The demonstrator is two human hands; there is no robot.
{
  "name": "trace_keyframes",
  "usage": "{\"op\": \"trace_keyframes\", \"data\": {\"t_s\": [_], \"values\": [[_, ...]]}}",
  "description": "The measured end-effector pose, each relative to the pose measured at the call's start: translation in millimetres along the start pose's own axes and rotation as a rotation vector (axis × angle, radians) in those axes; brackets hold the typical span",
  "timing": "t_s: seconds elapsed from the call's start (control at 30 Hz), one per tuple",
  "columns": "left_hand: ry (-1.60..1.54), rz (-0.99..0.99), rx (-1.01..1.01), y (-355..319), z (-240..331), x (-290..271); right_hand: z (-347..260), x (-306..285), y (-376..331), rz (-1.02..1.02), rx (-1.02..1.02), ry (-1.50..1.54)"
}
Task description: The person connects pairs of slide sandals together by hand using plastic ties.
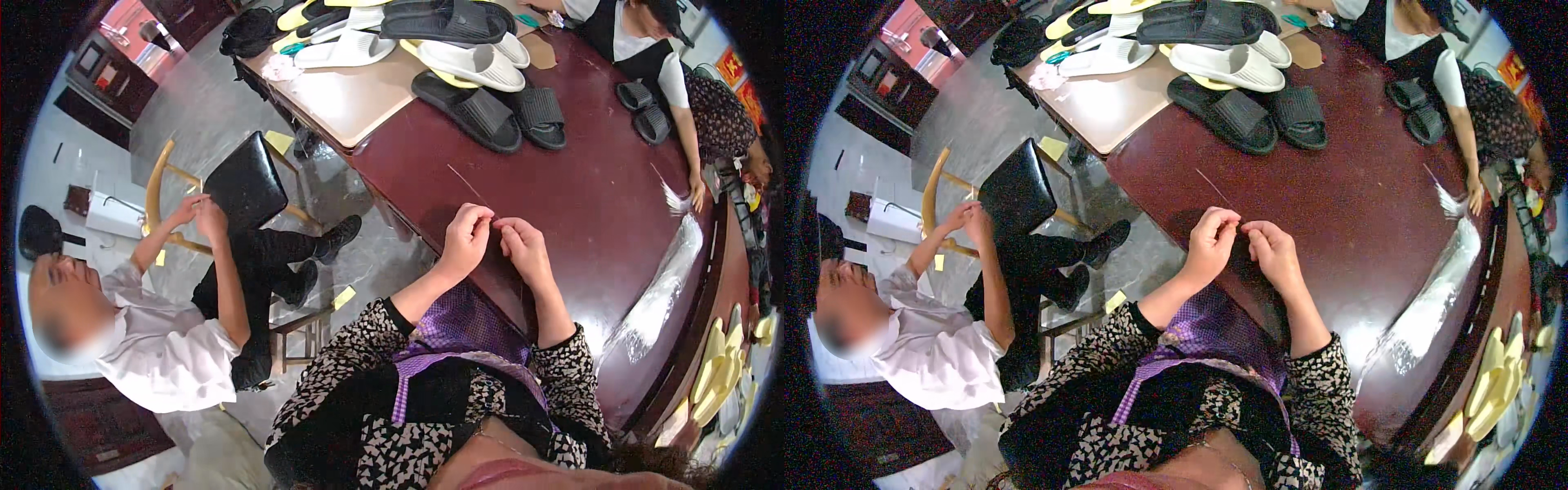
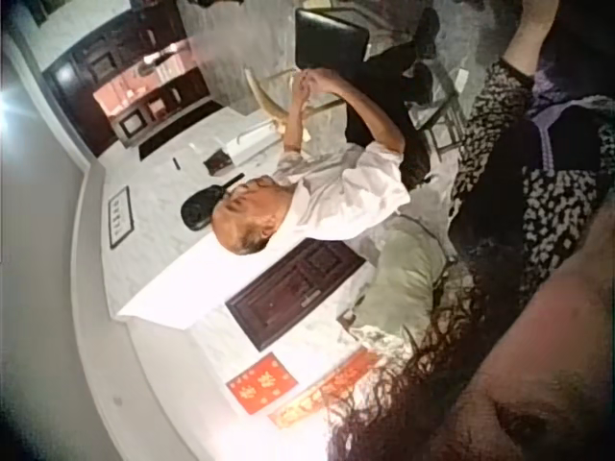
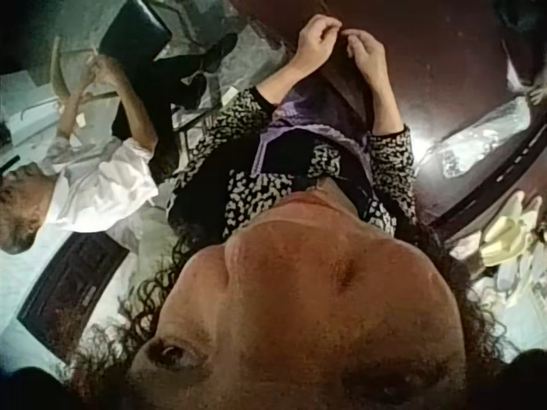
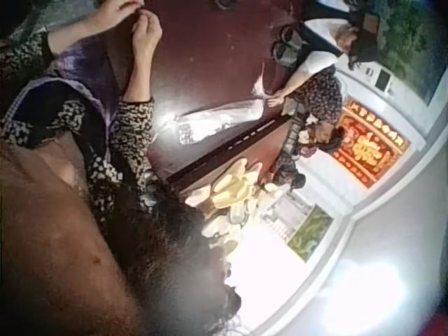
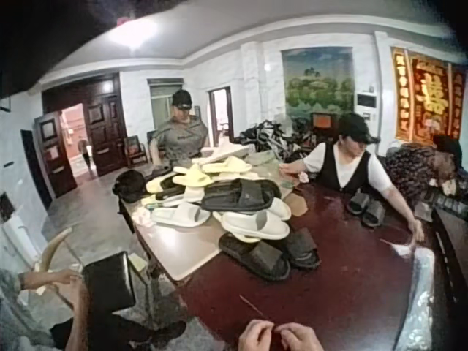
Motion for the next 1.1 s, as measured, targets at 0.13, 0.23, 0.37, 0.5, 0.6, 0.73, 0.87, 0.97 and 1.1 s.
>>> {"op": "trace_keyframes", "data": {"t_s": [0.13, 0.23, 0.37, 0.5, 0.6, 0.73, 0.87, 0.97, 1.1], "values": [[-0.018, -0.002, -0.014, -0.1, -0.6, 0.9, -0.4, -0.3, -0.2, -0.013, 0.008, -0.029], [-0.015, -0.001, -0.002, 0.2, 2.0, 0.6, -1.1, -1.1, 0.0, -0.013, 0.015, -0.029], [-0.013, 0.006, 0.024, -0.3, 0.8, 1.3, -2.0, -0.8, -1.5, -0.007, 0.04, -0.005], [-0.015, 0.005, 0.031, -0.8, -0.6, 0.4, -0.4, 0.3, -1.0, -0.003, 0.04, -0.003], [-0.017, -0.005, 0.023, -0.9, 0.5, 1.5, 3.1, -1.4, -1.6, -0.001, 0.031, -0.011], [-0.016, -0.008, 0.011, -1.1, 0.7, 1.1, 3.5, -1.1, -1.1, -0.01, 0.021, -0.008], [-0.015, -0.007, 0.009, -1.2, -0.6, 1.6, 4.0, -1.1, -1.0, -0.016, 0.021, 0.003], [0.0, -0.015, 0.009, -1.1, -0.9, 1.7, 5.0, -1.7, -1.3, -0.012, 0.015, 0.007], [0.013, -0.023, 0.002, -1.5, 1.4, 2.1, 2.4, -1.5, -2.1, -0.014, 0.02, -0.002]]}}
Point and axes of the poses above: each hand's wrist, its own y-axis towards the middle knuckle, its own x-axis out of the palm, z = x × y, the point moved 6 cm from there along y, towards the middle knuckle, and after that the axes turned 15 degrees about -x, right-handed, at the moved point
